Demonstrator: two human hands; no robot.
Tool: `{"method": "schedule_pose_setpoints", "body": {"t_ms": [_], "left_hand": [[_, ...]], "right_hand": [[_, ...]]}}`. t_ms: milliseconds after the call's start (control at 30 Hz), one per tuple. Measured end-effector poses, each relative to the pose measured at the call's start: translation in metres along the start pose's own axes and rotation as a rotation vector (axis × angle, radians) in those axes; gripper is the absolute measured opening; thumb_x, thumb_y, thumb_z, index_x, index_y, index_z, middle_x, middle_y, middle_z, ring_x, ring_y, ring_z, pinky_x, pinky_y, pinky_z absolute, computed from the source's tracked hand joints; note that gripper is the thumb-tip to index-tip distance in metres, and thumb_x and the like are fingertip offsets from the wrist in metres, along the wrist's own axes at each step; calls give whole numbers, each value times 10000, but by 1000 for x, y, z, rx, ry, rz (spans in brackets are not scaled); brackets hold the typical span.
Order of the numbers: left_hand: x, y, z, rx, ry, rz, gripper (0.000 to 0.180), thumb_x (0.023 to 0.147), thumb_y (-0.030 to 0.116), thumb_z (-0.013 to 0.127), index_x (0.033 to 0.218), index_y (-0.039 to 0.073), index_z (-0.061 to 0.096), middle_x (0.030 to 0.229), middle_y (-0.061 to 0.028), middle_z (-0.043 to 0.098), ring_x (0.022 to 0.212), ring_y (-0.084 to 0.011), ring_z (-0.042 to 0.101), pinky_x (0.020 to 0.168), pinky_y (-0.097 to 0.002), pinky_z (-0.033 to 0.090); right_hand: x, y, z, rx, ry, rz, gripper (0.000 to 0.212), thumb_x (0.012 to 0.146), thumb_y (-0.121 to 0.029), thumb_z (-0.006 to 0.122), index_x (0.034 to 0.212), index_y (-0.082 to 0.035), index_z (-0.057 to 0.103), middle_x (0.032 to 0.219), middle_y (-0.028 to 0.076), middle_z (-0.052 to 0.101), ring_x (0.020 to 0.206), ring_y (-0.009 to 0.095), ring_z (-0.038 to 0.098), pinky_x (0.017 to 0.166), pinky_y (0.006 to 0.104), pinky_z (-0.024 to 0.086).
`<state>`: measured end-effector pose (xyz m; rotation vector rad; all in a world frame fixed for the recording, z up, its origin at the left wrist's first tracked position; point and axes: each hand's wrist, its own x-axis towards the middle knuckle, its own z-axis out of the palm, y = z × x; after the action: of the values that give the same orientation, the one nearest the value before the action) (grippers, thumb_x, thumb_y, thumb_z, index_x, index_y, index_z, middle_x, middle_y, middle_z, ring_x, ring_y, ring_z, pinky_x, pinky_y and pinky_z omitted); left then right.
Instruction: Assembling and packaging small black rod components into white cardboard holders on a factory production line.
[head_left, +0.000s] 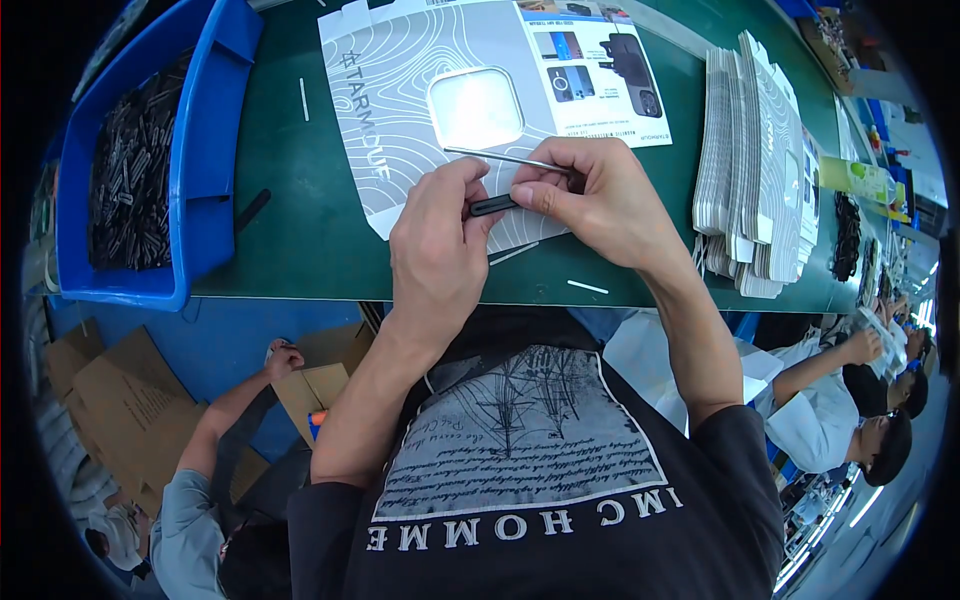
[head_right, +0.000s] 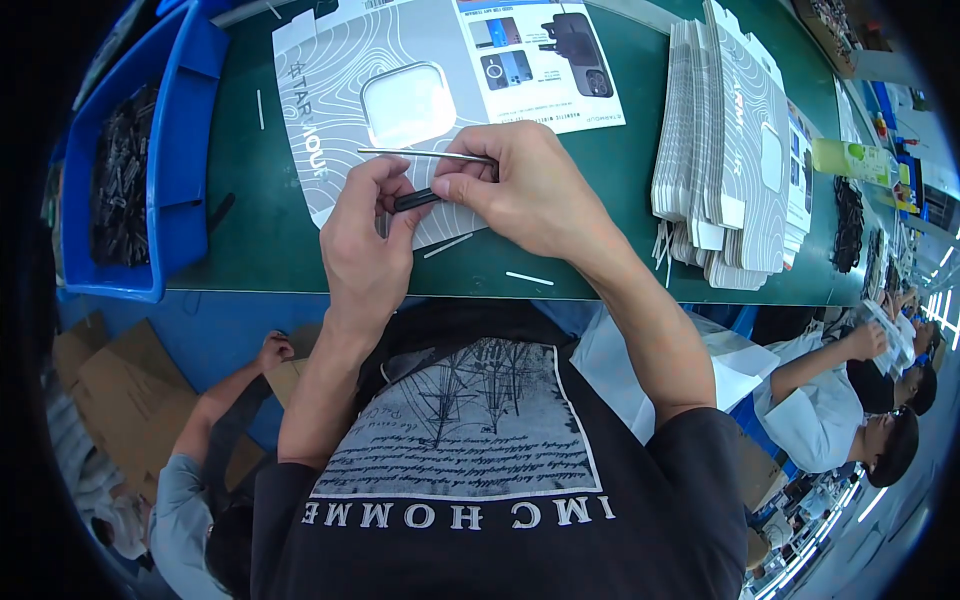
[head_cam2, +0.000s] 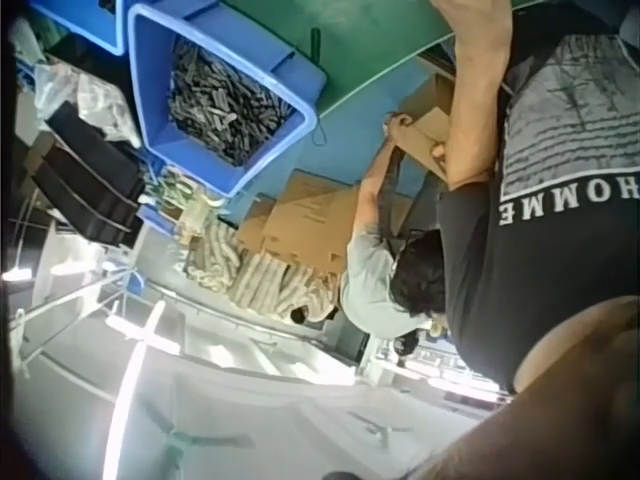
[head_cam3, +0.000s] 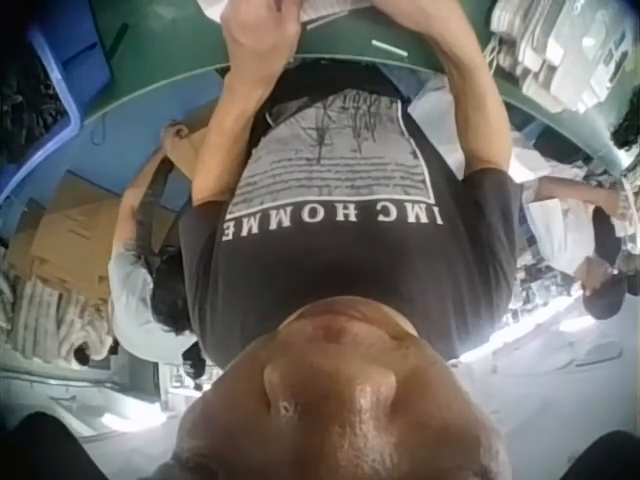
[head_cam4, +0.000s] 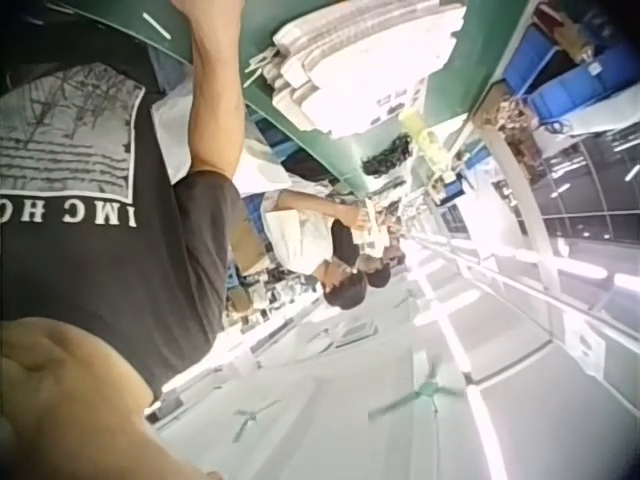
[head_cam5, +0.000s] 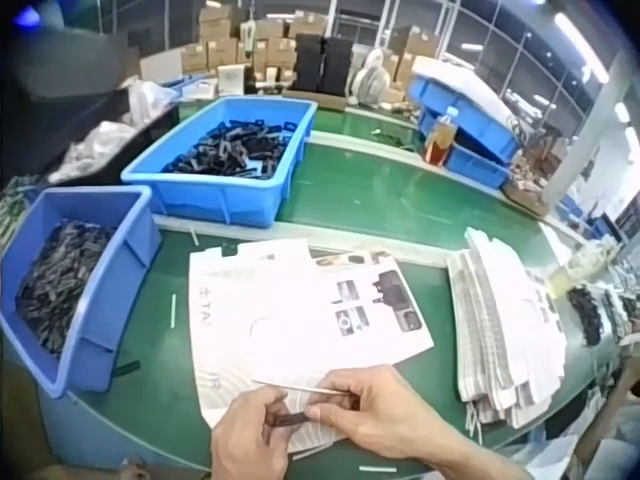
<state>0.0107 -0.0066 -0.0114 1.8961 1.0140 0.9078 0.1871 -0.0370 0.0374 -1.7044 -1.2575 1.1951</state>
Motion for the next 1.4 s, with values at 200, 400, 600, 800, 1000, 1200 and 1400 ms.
{"method": "schedule_pose_setpoints", "body": {"t_ms": [200,400,600,800,1000,1200,1400], "left_hand": [[7,19,-23,-54,-127,-133,219,800,-79,670,1010,-21,652,823,-91,648,698,-218,591,653,-337,487],[12,25,-25,-90,-174,-389,59,845,-54,629,887,-38,667,707,-78,654,597,-200,576,603,-316,478],[21,26,-27,-229,-244,-527,51,855,-59,614,859,-47,663,661,-76,649,568,-170,572,570,-290,469],[31,21,-31,-197,-370,-530,43,853,-70,614,849,-53,653,646,-81,647,570,-142,573,550,-275,458],[36,20,-34,-102,-489,-517,38,840,-76,636,852,-41,643,710,-58,637,576,-153,560,554,-287,454],[15,-2,-22,195,-144,257,71,817,-59,668,858,-11,636,809,-47,586,659,-189,538,612,-313,457],[17,-16,-16,216,-147,400,112,791,-51,686,853,14,619,847,-57,554,725,-222,513,666,-338,455]], "right_hand": [[0,7,-4,-54,-36,47,64,871,-7,726,926,20,747,722,12,642,600,49,464,550,171,387],[-1,9,-10,57,-88,78,66,889,0,697,932,21,742,730,10,646,610,46,484,556,161,397],[-1,12,-10,63,-96,107,78,895,8,679,942,25,739,736,12,650,624,45,508,568,151,413],[0,10,-11,14,-108,117,87,899,18,664,945,27,737,740,16,655,622,48,516,571,152,425],[2,11,-13,53,-137,169,106,909,31,637,956,27,732,758,24,670,636,50,523,584,158,435],[-1,12,-6,81,-62,98,101,903,36,629,945,21,719,754,28,666,646,67,525,599,179,436],[-2,4,-5,-185,-34,32,67,876,35,650,913,17,703,731,34,648,632,96,521,591,219,431]]}}
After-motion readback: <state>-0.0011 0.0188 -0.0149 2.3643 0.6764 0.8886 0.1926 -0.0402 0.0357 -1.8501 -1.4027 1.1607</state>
